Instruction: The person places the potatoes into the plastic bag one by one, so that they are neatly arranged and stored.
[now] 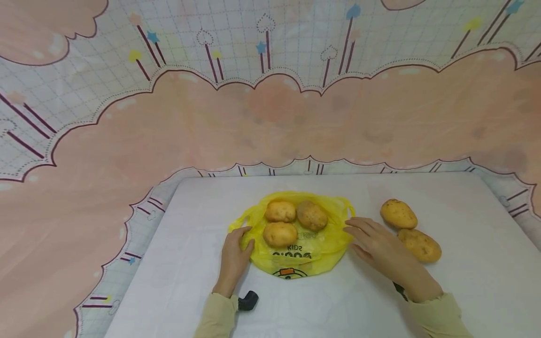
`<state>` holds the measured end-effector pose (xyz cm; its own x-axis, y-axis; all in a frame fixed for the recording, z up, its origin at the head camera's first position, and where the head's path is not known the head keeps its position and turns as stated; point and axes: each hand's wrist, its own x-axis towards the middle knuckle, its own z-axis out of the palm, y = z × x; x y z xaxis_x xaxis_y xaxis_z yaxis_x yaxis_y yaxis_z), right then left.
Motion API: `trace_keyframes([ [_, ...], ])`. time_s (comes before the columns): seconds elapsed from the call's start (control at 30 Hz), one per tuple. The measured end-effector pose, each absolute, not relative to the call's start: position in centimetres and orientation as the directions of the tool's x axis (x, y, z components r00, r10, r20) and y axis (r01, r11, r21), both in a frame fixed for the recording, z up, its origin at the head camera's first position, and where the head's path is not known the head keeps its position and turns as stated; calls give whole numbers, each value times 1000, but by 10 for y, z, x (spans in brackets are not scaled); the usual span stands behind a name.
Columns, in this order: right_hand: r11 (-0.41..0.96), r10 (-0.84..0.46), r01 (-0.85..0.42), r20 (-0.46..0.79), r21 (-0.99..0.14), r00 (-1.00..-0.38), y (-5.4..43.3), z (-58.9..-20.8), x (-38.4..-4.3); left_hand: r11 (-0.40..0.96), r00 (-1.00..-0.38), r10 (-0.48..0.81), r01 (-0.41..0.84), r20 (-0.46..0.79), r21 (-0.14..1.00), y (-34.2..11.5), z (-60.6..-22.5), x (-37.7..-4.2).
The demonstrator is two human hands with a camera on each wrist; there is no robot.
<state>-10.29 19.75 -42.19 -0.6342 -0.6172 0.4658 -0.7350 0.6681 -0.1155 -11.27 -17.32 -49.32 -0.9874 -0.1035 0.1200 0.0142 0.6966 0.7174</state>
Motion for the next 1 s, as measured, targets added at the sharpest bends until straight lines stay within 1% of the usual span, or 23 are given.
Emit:
trace_keyframes([
  [0.17,659,-604,-743,509,-114,-613,202,-422,-103,696,-986,-108,17,129,717,-172,-493,-113],
  [0.3,662,-605,-743,513,-100,-609,204,-423,-101,701,-984,-117,14,135,713,-172,-493,-112],
  [0.53,693,-581,-713,502,-106,-640,211,-427,-98,702,-984,-104,32,147,711,-173,-492,-112],
  [0.8,696,-573,-713,532,-86,-623,221,-429,-99,695,-983,-98,46,158,717,-173,-492,-112],
  [1.0,728,-556,-681,519,-72,-649,230,-428,-97,697,-983,-102,41,156,715,-173,-493,-112],
])
